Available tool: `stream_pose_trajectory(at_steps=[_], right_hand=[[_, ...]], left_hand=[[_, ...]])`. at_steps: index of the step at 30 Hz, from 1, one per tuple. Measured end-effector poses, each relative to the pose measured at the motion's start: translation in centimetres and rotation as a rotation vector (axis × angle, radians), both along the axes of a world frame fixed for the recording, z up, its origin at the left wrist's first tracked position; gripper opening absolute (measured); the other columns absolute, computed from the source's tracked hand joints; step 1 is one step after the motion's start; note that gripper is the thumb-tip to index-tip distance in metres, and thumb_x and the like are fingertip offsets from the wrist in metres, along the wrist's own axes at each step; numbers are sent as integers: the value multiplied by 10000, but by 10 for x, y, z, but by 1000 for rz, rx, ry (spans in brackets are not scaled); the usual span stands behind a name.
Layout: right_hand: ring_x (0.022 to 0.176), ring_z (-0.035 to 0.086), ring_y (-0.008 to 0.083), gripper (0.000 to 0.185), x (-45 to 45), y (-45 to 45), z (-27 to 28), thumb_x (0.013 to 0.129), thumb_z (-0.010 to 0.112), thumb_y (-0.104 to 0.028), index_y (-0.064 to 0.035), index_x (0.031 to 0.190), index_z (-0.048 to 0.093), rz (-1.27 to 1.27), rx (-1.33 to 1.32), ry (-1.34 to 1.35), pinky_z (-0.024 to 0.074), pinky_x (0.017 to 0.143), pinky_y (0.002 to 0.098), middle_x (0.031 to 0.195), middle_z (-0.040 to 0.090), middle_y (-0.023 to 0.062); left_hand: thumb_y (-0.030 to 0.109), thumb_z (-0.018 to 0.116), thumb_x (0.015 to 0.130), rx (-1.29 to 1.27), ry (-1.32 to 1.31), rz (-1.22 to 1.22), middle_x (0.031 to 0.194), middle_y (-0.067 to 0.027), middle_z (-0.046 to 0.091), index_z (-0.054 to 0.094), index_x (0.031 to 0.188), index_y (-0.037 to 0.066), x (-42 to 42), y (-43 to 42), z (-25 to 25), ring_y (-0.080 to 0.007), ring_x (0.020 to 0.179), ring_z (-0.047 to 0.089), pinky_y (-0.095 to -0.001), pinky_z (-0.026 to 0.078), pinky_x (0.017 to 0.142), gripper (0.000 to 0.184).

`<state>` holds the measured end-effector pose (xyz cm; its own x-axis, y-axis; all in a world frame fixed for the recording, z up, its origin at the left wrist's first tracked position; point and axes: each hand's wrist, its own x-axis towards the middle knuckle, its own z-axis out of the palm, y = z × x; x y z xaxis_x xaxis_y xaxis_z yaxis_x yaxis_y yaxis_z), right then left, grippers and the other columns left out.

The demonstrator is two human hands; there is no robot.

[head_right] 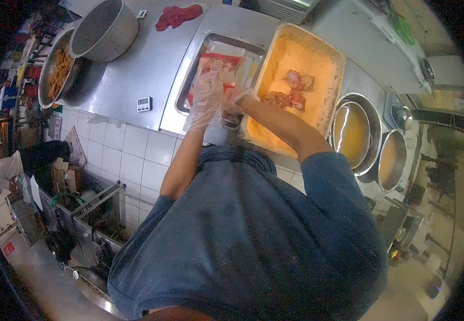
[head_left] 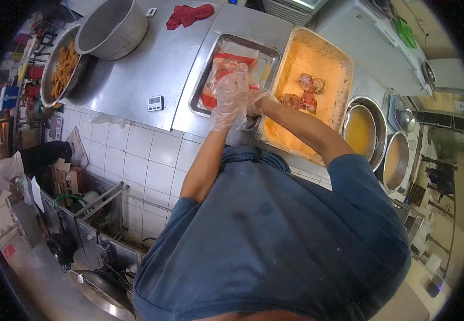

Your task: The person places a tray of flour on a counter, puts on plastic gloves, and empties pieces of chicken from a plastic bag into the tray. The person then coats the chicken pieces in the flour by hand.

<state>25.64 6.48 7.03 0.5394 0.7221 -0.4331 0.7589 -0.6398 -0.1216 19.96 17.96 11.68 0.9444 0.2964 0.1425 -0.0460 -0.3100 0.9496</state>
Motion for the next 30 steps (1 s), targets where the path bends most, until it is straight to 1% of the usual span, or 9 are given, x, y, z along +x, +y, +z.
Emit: stream_pose_trajectory(at_steps=[6,8,12,14,17,18,21,26,30], right_hand=[[947,719,266,229,-10,-3,35,859,595,-311,-164,965,737,56,-53,28,562,785,403,1065,745,113],[950,713,272,213,5,-6,1,820,634,-255,-179,999,720,11,-98,135,556,797,401,1033,741,115],[892,702,299,399,10,-31,-14,752,718,-213,-65,1121,680,30,397,183,564,770,381,984,732,125],[929,690,281,350,19,-27,-21,762,697,-150,-146,1111,684,-25,246,145,547,809,386,944,716,91],[902,680,213,419,32,-49,-20,784,715,-110,-77,1194,632,-61,478,89,544,767,317,994,717,53],[880,675,192,438,31,-55,0,793,720,-105,-52,1216,622,-151,541,189,544,747,297,1000,715,40],[821,659,142,433,9,-65,136,819,717,-91,-38,1238,622,-601,550,709,541,707,265,960,697,1],[732,617,99,407,26,-166,125,825,732,-135,-46,1209,630,-824,887,747,500,638,256,902,677,12],[698,583,64,428,7,-184,176,835,768,-212,-53,1202,615,-987,708,741,470,636,245,839,646,-6]], left_hand=[[278,480,1063,67,104,-29,793,-98,704,691,935,-29,-1,8,19,-171,719,641,-352,475,620,394],[284,478,1065,-10,38,-22,814,-97,711,690,953,-31,-1,8,22,-170,733,646,-354,483,635,396],[309,477,1069,-3,-13,-29,811,-92,701,688,968,-39,1,12,15,-167,720,631,-344,489,649,419],[331,473,1073,-74,48,-17,796,-72,691,699,968,-30,-7,10,42,-150,705,612,-323,484,643,438],[365,468,1076,-82,41,-5,763,-36,672,717,947,-11,3,19,18,-119,676,580,-295,471,620,469],[376,466,1077,-72,26,-3,750,-22,665,724,937,-5,8,21,6,-107,666,569,-286,465,610,480],[379,481,1056,-173,-9,66,789,-181,689,700,875,-22,13,18,4,-325,700,648,-416,495,644,491],[368,490,1055,-195,40,51,802,-170,705,704,913,-18,12,20,11,-291,733,675,-391,503,663,464],[359,503,1053,-293,104,52,812,-144,719,709,917,-15,12,16,12,-263,730,671,-368,506,669,449]])
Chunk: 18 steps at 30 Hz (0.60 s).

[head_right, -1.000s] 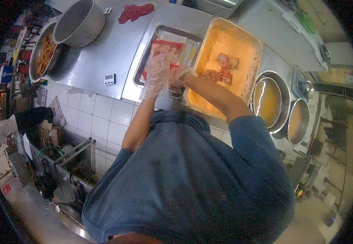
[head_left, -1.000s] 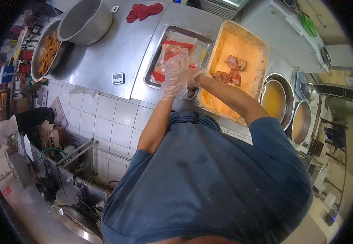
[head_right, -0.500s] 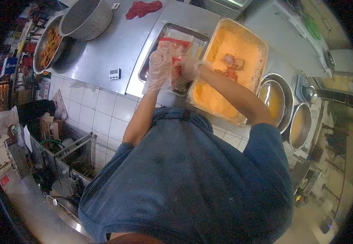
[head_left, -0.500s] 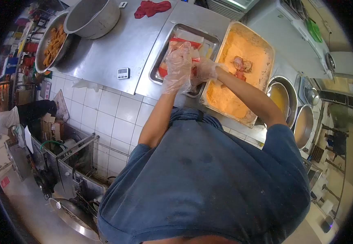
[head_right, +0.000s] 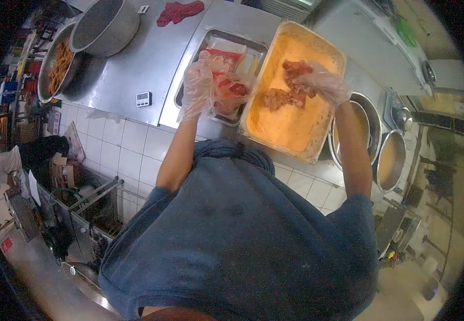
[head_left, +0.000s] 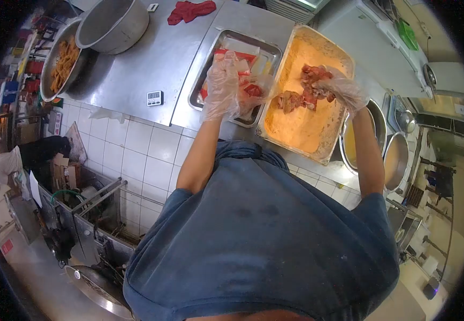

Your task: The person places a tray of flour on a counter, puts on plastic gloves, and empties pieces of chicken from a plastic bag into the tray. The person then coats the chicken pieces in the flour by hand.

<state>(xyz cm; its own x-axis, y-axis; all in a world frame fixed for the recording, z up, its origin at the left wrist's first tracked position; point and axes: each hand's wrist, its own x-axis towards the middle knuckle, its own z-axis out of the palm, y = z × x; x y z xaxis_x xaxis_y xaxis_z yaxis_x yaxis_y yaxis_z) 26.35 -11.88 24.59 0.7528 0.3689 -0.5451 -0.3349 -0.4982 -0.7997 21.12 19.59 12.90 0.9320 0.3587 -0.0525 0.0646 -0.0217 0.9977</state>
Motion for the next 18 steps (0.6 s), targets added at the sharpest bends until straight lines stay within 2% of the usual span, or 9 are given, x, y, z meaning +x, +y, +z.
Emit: stream_pose_trajectory(at_steps=[2,4,7,9,11,12,14,16,18], right_hand=[[766,603,88,447,1,-12,-10,855,773,-252,-49,1213,601,-28,0,50,485,693,257,901,640,15],[856,614,114,474,-1,-19,-12,873,773,-284,-40,1233,584,-107,0,28,493,758,266,990,630,43],[1011,608,160,499,-11,-22,-11,902,757,-294,-20,1268,559,-231,29,-107,489,866,285,1141,597,90],[1096,590,196,481,-14,-15,-12,925,734,-271,-10,1284,547,-217,87,-195,479,937,311,1215,563,114],[1109,598,188,423,-15,17,-26,942,709,-258,-33,1276,578,-53,163,-231,484,945,325,1222,583,97],[1115,602,183,396,-15,38,-31,951,697,-251,-44,1272,593,30,200,-251,487,949,332,1226,593,89],[1083,633,163,249,-20,90,-35,977,642,-205,-78,1189,672,411,-11,-462,507,934,335,1171,659,67],[1018,683,173,277,-8,113,-105,935,661,-290,-86,1113,717,902,-129,-1200,548,850,353,1070,722,64],[1014,682,224,311,7,139,-175,919,651,-314,-84,1115,724,896,-481,-723,542,868,365,1080,719,102]], left_hand=[[386,505,1053,-28,-27,-5,764,-89,684,709,894,-3,-1,-1,1,-198,674,615,-335,479,620,468],[444,504,1055,-7,-99,-1,664,11,610,706,842,19,-1,-3,1,-77,563,505,-275,423,515,517],[353,504,1053,-7,-105,-1,804,-126,712,697,917,-9,5,0,-12,-227,732,661,-356,505,681,433],[412,492,1060,34,-86,-6,714,-24,629,693,854,18,1,-1,-10,-124,642,559,-298,446,580,488],[419,492,1058,64,-19,-34,699,-19,619,689,836,17,-3,0,3,-128,634,550,-305,440,577,500],[397,498,1054,71,41,-61,727,-66,651,686,850,3,-6,0,10,-184,671,591,-340,464,623,482],[380,510,1047,67,-10,-58,722,-108,666,677,829,-9,-9,-5,11,-238,676,612,-383,475,648,477],[392,523,1041,85,-158,-23,661,-106,630,662,765,-6,-13,-14,10,-237,620,572,-396,450,609,503],[402,538,1034,164,-160,-29,613,-115,593,643,713,-5,-23,-20,24,-234,575,530,-407,426,579,529]])
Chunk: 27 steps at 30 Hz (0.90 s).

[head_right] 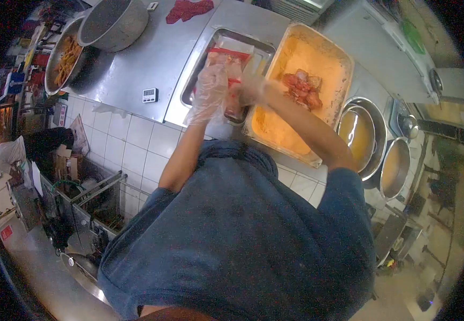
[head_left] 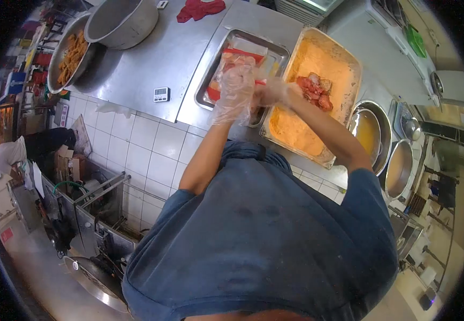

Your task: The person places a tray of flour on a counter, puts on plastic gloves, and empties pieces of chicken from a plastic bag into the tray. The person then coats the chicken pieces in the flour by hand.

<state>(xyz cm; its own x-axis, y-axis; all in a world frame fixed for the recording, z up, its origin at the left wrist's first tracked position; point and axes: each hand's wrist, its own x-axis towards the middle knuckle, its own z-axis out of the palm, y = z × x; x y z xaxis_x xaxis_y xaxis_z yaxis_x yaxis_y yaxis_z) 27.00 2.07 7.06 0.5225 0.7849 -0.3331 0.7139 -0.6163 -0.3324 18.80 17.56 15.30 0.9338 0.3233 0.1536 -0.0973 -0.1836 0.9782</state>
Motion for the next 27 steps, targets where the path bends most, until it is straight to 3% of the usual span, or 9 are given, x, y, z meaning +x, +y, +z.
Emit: stream_pose_trajectory(at_steps=[5,8,11,14,17,20,27], right_hand=[[992,687,235,323,-8,28,-32,891,664,-338,-102,1102,729,-23,-159,-71,546,847,372,1074,724,103],[979,690,242,330,-14,44,-41,874,672,-352,-112,1094,733,-30,-177,-92,548,834,376,1070,727,104],[966,693,249,338,-20,55,-46,858,680,-366,-123,1086,736,-29,-182,-114,550,822,380,1067,730,105],[953,696,255,345,-24,53,-49,841,689,-380,-134,1078,739,-20,-189,-119,552,809,385,1063,733,106],[940,699,262,353,-21,48,-50,825,697,-394,-145,1070,743,0,-194,-110,554,796,389,1059,736,107],[927,702,269,361,-19,44,-47,808,705,-409,-156,1062,746,31,-197,-108,556,784,393,1055,739,108],[896,709,285,380,17,36,-11,769,724,-442,-181,1044,754,72,-309,-113,560,755,403,1047,746,110]], left_hand=[[414,560,1023,24,114,-18,600,-161,536,616,696,-13,6,4,-20,-232,549,480,-412,414,570,541],[412,559,1024,47,44,-42,595,-160,539,617,690,-5,4,6,-15,-244,542,488,-418,412,565,537],[287,550,1032,216,-176,64,599,-131,596,652,708,-9,10,1,-35,-199,538,550,-411,421,534,451],[283,538,1033,120,107,-3,616,-130,613,654,717,-9,7,8,-9,-231,565,564,-426,424,559,446],[311,514,1040,168,171,-30,666,-151,651,681,773,-9,10,11,-19,-263,601,590,-428,446,593,449],[386,511,1045,149,63,42,644,-129,640,696,802,-13,11,13,-26,-230,595,583,-412,456,598,503],[388,523,1047,84,95,58,704,-61,698,743,867,5,12,33,-17,-145,641,609,-339,482,610,477]])
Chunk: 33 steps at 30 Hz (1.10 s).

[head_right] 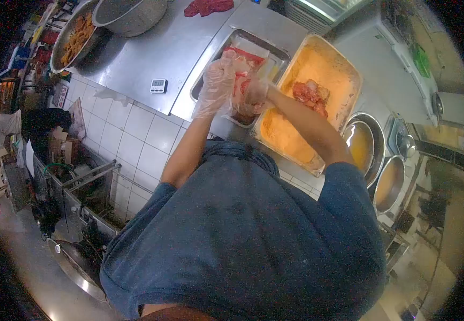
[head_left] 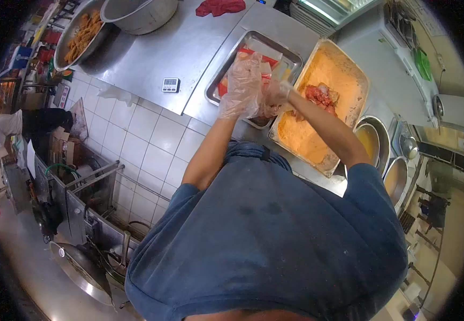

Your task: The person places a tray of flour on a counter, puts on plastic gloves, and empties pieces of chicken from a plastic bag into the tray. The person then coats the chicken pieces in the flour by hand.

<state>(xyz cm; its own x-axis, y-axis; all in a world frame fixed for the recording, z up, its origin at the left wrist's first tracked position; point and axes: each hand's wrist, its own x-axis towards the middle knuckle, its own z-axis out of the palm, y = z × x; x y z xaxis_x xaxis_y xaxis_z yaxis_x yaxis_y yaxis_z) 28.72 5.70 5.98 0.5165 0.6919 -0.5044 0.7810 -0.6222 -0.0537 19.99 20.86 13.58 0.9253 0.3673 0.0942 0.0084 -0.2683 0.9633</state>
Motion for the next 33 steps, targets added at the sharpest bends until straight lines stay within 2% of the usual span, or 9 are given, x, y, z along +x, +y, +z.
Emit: stream_pose_trajectory(at_steps=[8,11,14,17,20,26,30,32,33], right_hand=[[995,656,234,480,43,-65,-3,724,795,-293,-167,1178,702,-308,260,574,528,865,340,1206,681,69],[1046,630,204,564,43,-82,-19,718,820,-209,-144,1255,662,-469,350,710,515,910,309,1261,650,52],[1036,618,172,598,6,-72,55,745,815,-155,-98,1307,616,-612,464,803,517,887,288,1209,648,41],[846,642,142,542,-25,-79,96,766,794,-175,-119,1280,631,-776,896,1125,525,761,286,1034,693,22],[874,629,130,514,-28,-105,115,811,781,-164,-116,1292,605,-827,958,1149,512,771,274,1078,653,3],[912,629,111,457,-72,-166,168,895,739,-185,-35,1301,590,-1200,1230,980,490,759,245,1097,656,57],[987,645,141,464,-81,-180,168,923,696,-229,-14,1318,583,-1192,1101,559,508,783,276,1139,664,103],[1044,658,184,465,-83,-151,180,939,665,-235,3,1327,570,-1163,912,330,523,811,315,1161,676,130],[1067,665,216,476,-74,-145,153,933,662,-236,2,1335,567,-948,945,245,529,838,345,1153,689,147]], left_hand=[[382,543,1049,-116,-65,79,689,-2,677,757,844,19,10,7,-6,-87,622,578,-290,456,561,469],[404,481,1047,-41,-103,86,692,-203,655,653,710,2,19,-5,-13,-374,570,594,-449,451,569,552],[402,480,1049,-158,-19,-15,662,-161,655,675,722,20,1,-12,35,-321,584,602,-428,452,577,539],[381,498,1049,-98,-86,-50,638,-117,641,693,744,38,3,-14,34,-248,593,597,-403,446,580,499],[362,508,1050,-166,-119,-47,655,-113,652,703,764,31,15,-16,3,-218,595,592,-395,444,580,479],[349,521,1054,-151,-104,-27,656,-57,644,705,803,26,2,-20,13,-144,582,568,-343,435,543,449],[401,488,1069,-372,76,-145,749,25,630,690,899,26,-10,-20,47,-59,649,532,-253,428,557,458],[375,504,1066,-426,6,-117,673,20,608,680,811,23,-7,-27,42,-71,589,526,-277,409,510,470],[362,511,1065,-451,-29,-103,635,17,597,675,767,21,-7,-29,39,-76,559,523,-289,399,486,482]])
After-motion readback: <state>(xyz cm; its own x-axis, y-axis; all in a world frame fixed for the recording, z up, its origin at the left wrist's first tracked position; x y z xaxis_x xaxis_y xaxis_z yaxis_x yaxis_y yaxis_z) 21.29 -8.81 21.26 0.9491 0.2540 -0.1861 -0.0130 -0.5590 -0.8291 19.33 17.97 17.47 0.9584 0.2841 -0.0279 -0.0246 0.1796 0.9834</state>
